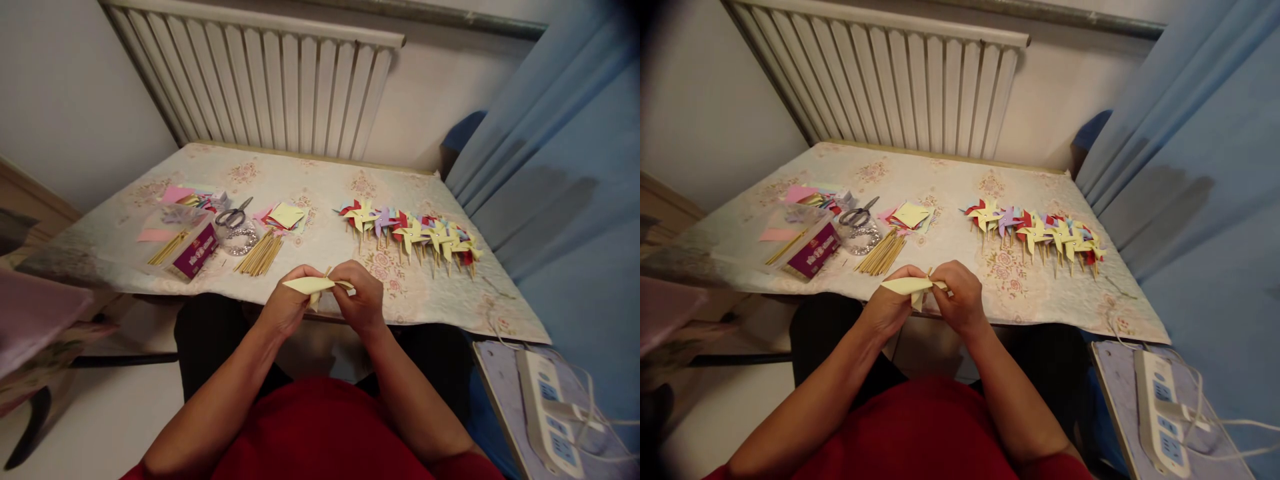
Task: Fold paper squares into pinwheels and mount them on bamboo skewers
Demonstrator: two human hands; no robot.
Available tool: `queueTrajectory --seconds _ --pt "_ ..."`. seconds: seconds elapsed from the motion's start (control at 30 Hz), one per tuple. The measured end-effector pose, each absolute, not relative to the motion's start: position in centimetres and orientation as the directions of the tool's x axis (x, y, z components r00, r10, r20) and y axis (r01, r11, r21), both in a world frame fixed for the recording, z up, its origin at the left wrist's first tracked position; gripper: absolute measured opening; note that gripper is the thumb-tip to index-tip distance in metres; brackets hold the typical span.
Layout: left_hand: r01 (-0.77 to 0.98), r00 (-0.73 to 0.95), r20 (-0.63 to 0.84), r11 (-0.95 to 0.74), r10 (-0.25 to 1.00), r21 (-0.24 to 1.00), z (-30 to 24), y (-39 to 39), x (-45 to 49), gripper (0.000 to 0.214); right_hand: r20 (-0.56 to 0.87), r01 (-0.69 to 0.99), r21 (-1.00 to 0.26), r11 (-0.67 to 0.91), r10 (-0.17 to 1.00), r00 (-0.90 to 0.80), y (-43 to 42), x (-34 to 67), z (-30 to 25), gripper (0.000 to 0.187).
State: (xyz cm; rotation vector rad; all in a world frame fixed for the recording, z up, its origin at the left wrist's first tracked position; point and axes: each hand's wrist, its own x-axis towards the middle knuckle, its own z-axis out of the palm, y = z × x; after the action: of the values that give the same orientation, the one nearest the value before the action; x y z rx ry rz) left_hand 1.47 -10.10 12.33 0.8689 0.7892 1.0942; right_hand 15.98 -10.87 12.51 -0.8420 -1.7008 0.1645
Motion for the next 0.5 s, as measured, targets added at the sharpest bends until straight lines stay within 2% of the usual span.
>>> queueTrajectory --seconds 0.5 --pt "-0.384 0.249 -0.109 0.201 0.962 0.901 12.27 -10.07 1.49 0.013 0.763 0.441 -0.567 0.696 0.645 -0.038 -10.9 15.87 12.62 0.015"
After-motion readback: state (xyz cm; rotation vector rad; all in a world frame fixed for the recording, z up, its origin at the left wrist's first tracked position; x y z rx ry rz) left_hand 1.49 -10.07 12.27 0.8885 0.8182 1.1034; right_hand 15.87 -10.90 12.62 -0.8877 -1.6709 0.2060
